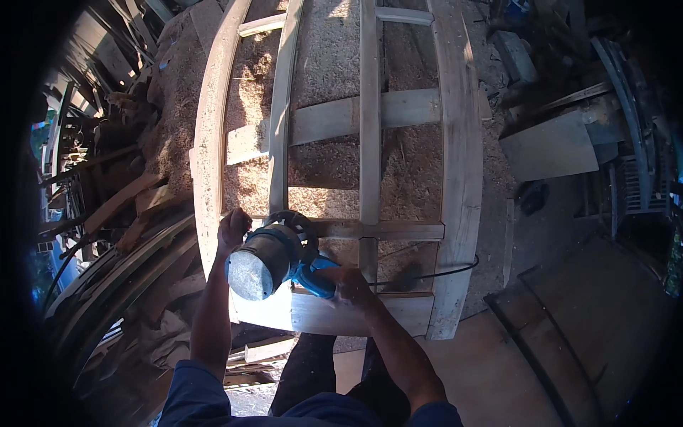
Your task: The person uses a router to shape the inner edges of a wooden frame for a window or door.
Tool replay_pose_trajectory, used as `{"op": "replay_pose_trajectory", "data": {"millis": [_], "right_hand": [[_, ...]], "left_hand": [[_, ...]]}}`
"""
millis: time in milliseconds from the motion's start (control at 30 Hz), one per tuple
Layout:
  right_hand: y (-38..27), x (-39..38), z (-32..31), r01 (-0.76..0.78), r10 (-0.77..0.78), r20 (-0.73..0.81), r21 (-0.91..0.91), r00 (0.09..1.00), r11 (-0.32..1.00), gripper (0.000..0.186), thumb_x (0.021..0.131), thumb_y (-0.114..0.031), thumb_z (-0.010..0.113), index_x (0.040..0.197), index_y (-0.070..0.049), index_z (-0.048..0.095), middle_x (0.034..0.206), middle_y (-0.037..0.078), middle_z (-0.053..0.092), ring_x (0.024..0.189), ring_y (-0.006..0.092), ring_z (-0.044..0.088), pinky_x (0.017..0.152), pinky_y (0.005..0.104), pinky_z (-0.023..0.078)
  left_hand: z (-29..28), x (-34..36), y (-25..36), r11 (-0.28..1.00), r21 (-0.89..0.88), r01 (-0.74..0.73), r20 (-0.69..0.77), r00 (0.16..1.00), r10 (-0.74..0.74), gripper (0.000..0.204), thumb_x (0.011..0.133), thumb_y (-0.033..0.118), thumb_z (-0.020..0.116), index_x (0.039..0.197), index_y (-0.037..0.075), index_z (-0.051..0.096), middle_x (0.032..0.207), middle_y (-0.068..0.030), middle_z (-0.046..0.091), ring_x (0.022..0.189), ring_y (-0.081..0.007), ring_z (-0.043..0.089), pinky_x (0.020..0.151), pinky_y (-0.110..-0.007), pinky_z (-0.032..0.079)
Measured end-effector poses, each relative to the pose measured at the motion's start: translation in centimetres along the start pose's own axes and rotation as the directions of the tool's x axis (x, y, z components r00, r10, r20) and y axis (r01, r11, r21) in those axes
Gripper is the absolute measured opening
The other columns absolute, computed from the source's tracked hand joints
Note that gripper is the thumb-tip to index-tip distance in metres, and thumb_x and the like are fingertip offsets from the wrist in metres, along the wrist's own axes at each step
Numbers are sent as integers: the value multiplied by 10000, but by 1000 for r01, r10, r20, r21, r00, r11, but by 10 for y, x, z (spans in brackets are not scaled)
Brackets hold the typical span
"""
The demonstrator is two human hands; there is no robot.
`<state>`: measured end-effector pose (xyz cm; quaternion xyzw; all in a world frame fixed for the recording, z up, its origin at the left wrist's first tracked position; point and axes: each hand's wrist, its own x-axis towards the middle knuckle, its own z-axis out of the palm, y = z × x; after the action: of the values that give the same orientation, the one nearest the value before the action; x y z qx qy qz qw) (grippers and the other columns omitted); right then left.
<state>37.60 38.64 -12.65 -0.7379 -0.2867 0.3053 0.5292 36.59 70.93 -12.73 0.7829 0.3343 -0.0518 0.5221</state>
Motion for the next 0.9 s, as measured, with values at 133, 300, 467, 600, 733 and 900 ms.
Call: {"op": "replay_pose_trajectory", "data": {"millis": [133, 300, 467, 600, 733, 900], "right_hand": [[12, -1, 5, 22, -23, -26, -30, 999, 999, 366, 672, -107, 816, 1017, -84, 693, 897, 140, 709, 833, 306, 710, 725, 375, 570], [4, 0, 6, 21, -21, -25, -17, 999, 1000, 359, 672, -104, 811, 1009, -79, 691, 894, 140, 709, 833, 301, 712, 722, 374, 568], [0, -4, 2, 41, -41, -11, -7, 999, 999, 366, 666, -93, 800, 1015, -79, 691, 905, 143, 709, 831, 299, 713, 716, 376, 566], [0, -14, 4, 1, -2, 46, 17, 999, 1000, 423, 649, -87, 805, 1055, -85, 689, 948, 146, 710, 867, 296, 711, 754, 370, 567], [2, -32, 14, -31, 30, 52, 20, 998, 999, 495, 620, -86, 825, 1095, -98, 686, 998, 146, 708, 912, 293, 706, 806, 363, 563], [0, -46, 17, -30, 29, 53, 15, 998, 999, 472, 647, -123, 827, 1099, -129, 694, 988, 135, 710, 895, 291, 707, 800, 365, 565]], "left_hand": [[0, 7, 0, 998, 19, -57, 35, 998, 57, 480, 1020, 363, 371, 769, 20, 594, 642, -60, 566, 583, -133, 519, 557, -299, 412], [-1, 4, 0, 999, 17, -43, 13, 999, 43, 511, 1018, 415, 390, 780, 20, 609, 649, -55, 575, 585, -126, 518, 555, -295, 406], [1, -5, -7, 999, -31, -17, -4, 1000, 17, 502, 1019, 396, 390, 778, 13, 607, 650, -57, 573, 586, -127, 513, 561, -300, 406], [-1, -18, -18, 999, 22, -41, -3, 999, 41, 492, 1022, 368, 378, 773, 6, 600, 645, -61, 575, 584, -133, 514, 564, -304, 407], [-1, -33, -37, 998, -40, -45, -1, 999, 45, 462, 1022, 343, 383, 783, 14, 602, 666, -52, 584, 597, -127, 518, 575, -297, 408], [1, -52, -36, 1000, -20, -8, 24, 1000, 9, 463, 1022, 352, 383, 786, 18, 602, 669, -49, 577, 606, -121, 516, 584, -291, 407]]}}
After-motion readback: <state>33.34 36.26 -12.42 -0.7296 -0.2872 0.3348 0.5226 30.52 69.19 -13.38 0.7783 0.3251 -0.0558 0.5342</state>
